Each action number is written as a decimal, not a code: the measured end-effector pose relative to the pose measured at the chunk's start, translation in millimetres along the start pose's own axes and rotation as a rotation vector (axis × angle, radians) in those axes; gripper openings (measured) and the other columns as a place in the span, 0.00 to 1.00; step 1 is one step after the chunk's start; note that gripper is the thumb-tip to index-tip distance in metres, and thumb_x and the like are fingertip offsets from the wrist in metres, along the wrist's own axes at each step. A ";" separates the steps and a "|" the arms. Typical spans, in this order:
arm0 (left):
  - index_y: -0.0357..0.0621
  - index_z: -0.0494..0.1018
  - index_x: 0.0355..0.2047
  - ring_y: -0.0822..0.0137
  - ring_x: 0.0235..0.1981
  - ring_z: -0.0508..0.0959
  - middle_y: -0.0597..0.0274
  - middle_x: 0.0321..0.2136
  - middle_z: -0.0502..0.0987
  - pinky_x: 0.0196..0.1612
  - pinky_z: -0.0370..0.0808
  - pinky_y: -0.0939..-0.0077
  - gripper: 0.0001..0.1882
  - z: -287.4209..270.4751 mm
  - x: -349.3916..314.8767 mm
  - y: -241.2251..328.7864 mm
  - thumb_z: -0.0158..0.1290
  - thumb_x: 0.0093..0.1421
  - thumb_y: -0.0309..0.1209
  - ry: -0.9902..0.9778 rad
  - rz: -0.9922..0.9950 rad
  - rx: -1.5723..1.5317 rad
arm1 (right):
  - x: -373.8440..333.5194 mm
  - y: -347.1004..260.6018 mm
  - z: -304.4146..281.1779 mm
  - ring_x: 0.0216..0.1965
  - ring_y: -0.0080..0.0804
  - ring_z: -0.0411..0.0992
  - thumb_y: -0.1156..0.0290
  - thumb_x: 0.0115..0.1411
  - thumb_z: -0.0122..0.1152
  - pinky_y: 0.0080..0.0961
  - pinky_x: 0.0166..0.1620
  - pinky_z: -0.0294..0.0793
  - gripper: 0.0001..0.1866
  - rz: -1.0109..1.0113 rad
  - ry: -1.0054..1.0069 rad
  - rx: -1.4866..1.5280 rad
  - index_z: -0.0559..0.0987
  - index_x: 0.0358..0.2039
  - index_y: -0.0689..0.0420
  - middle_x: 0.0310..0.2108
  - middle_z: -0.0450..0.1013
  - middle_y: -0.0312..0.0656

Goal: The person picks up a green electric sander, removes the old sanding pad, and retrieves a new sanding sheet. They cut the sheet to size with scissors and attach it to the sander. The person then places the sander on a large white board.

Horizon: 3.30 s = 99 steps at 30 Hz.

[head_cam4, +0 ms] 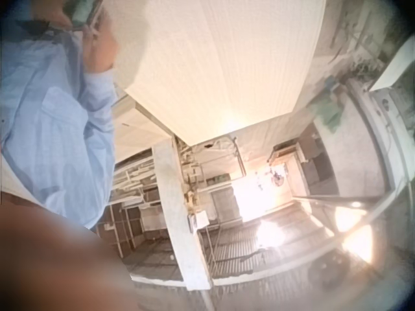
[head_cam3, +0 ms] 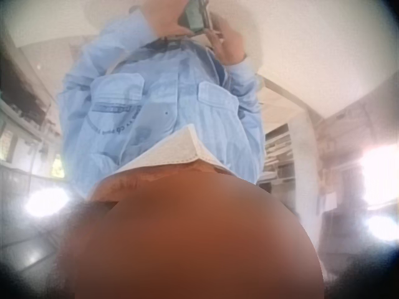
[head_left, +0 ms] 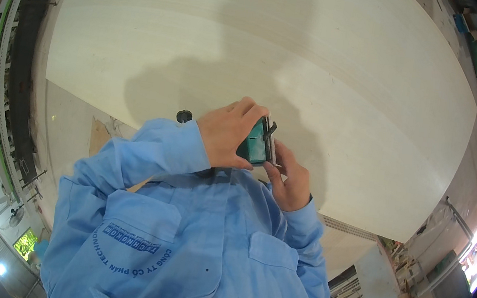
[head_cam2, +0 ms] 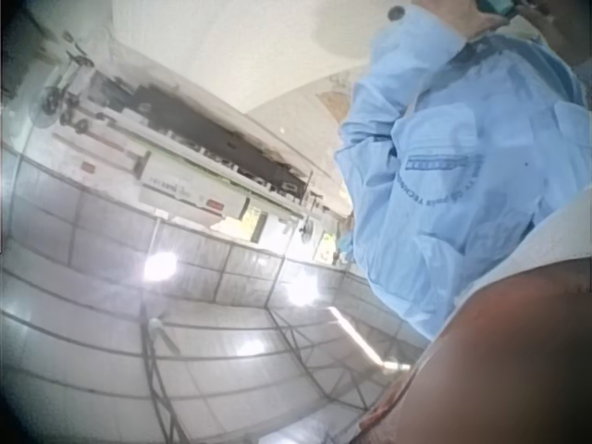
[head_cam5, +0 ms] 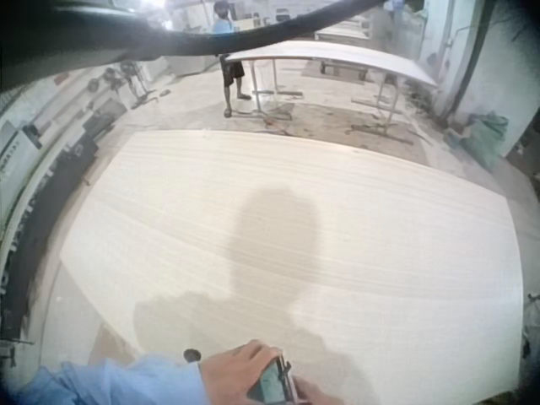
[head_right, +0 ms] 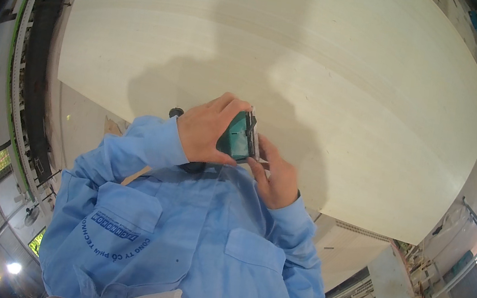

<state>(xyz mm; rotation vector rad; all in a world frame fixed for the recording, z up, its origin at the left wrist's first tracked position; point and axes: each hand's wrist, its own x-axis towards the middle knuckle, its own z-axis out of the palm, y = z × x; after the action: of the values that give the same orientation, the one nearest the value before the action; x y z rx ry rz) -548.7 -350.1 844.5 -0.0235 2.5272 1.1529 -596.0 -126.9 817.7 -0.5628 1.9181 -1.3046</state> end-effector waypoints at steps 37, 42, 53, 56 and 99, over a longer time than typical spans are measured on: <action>0.40 0.64 0.57 0.49 0.48 0.73 0.52 0.48 0.67 0.50 0.73 0.63 0.41 -30.5 36.8 -43.6 0.67 0.42 0.34 -0.195 0.007 -0.081 | 65.4 11.0 -19.0 0.22 0.51 0.71 0.74 0.59 0.59 0.42 0.23 0.67 0.07 -0.426 -0.148 -0.375 0.69 0.29 0.57 0.20 0.69 0.47; 0.40 0.65 0.58 0.50 0.49 0.73 0.51 0.48 0.67 0.52 0.72 0.63 0.42 -23.0 40.6 -67.6 0.68 0.42 0.35 -0.182 0.065 -0.090 | 66.7 30.4 -16.5 0.22 0.50 0.71 0.71 0.61 0.58 0.42 0.23 0.68 0.07 -0.427 -0.130 -0.426 0.70 0.27 0.55 0.20 0.70 0.46; 0.44 0.70 0.51 0.49 0.49 0.73 0.50 0.44 0.70 0.50 0.72 0.60 0.41 -22.8 43.7 -67.1 0.72 0.37 0.45 -0.200 0.023 0.022 | 57.4 20.4 6.9 0.30 0.37 0.81 0.66 0.68 0.53 0.30 0.32 0.79 0.10 -0.142 -0.068 -0.185 0.75 0.41 0.59 0.30 0.80 0.44; 0.44 0.71 0.49 0.49 0.50 0.73 0.49 0.46 0.71 0.51 0.72 0.60 0.40 -21.0 43.6 -68.5 0.72 0.36 0.46 -0.154 0.064 -0.021 | 54.7 24.2 7.1 0.34 0.37 0.82 0.66 0.65 0.58 0.29 0.34 0.81 0.14 -0.197 -0.032 -0.198 0.73 0.47 0.60 0.35 0.80 0.46; 0.38 0.65 0.60 0.54 0.52 0.75 0.45 0.50 0.74 0.57 0.70 0.65 0.54 -255.0 139.9 -220.3 0.76 0.33 0.43 0.670 -0.441 -0.161 | 224.8 130.8 26.6 0.25 0.25 0.77 0.73 0.64 0.57 0.20 0.29 0.74 0.06 -0.483 0.651 -0.124 0.81 0.34 0.61 0.27 0.78 0.41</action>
<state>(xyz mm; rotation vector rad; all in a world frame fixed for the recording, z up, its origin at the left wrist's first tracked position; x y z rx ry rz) -724.5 -665.4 791.3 -1.1166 2.7256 1.2985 -711.5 -249.9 617.9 -0.7623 2.5031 -1.8488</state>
